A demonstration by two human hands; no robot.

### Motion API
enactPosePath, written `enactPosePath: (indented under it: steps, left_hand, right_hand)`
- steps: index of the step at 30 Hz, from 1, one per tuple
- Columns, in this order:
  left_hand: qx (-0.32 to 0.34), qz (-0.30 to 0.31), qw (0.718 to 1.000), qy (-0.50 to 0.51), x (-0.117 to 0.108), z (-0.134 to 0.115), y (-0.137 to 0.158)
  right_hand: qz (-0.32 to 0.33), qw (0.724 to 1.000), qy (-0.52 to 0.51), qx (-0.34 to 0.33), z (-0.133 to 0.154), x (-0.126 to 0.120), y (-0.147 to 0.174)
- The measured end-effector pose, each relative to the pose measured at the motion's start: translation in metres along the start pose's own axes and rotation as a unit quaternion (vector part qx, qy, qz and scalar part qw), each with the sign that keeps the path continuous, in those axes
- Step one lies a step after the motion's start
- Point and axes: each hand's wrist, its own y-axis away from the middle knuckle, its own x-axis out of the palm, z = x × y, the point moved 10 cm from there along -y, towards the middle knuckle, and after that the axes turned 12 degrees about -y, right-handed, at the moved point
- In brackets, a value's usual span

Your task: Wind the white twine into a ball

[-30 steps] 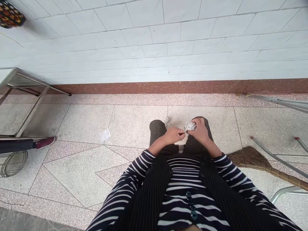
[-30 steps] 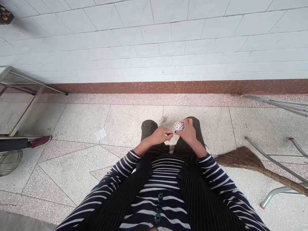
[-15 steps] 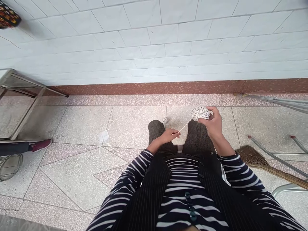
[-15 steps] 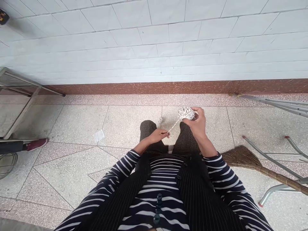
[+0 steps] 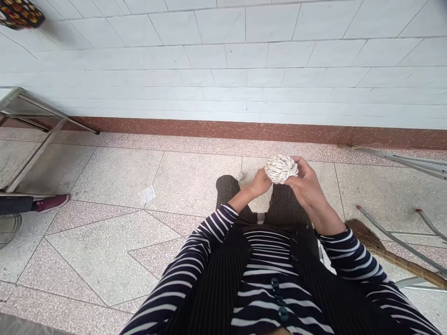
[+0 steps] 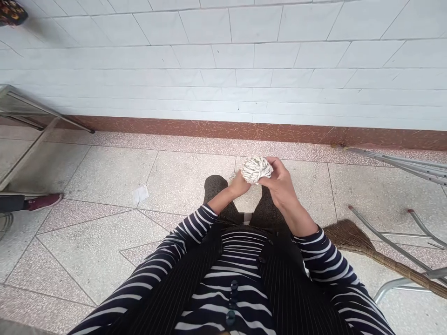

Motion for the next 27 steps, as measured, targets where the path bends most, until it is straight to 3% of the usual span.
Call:
enactPosePath:
  steps: [5, 7, 9, 12, 15, 18, 21, 24, 27]
  left_hand:
    - [0.008, 0.118, 0.99, -0.073, 0.04, 0.007, 0.044]
    - [0.011, 0.155, 0.982, -0.109, 0.048, 0.005, 0.061]
    - [0.027, 0.169, 0.975, -0.145, 0.047, -0.003, 0.072]
    - [0.064, 0.145, 0.969, -0.191, 0.028, -0.018, 0.076]
    - [0.088, 0.105, 0.967, -0.214, -0.002, -0.027, 0.065]
    - [0.095, 0.082, 0.968, -0.218, -0.031, -0.027, 0.045]
    - [0.088, 0.081, 0.981, -0.153, -0.049, -0.022, 0.023]
    - [0.068, 0.098, 0.992, -0.041, -0.051, -0.013, 0.007]
    - [0.033, 0.096, 0.994, 0.036, -0.04, 0.003, 0.002]
  right_hand:
    - [-0.043, 0.998, -0.014, -0.032, 0.024, -0.025, -0.019]
    - [-0.079, 0.992, 0.049, -0.083, 0.031, -0.041, -0.03]
    - [-0.131, 0.968, 0.157, -0.142, 0.031, -0.06, -0.037]
    - [-0.139, 0.931, 0.31, -0.133, -0.003, -0.073, -0.043]
    - [-0.058, 0.933, 0.352, -0.042, -0.059, -0.069, -0.034]
    - [0.042, 0.969, 0.22, 0.102, -0.106, -0.054, -0.008]
    - [0.095, 0.965, 0.014, 0.243, -0.124, -0.035, 0.019]
    - [0.074, 0.958, -0.103, 0.256, -0.109, -0.029, 0.025]
    - [0.052, 0.964, -0.129, 0.228, -0.09, -0.029, 0.022]
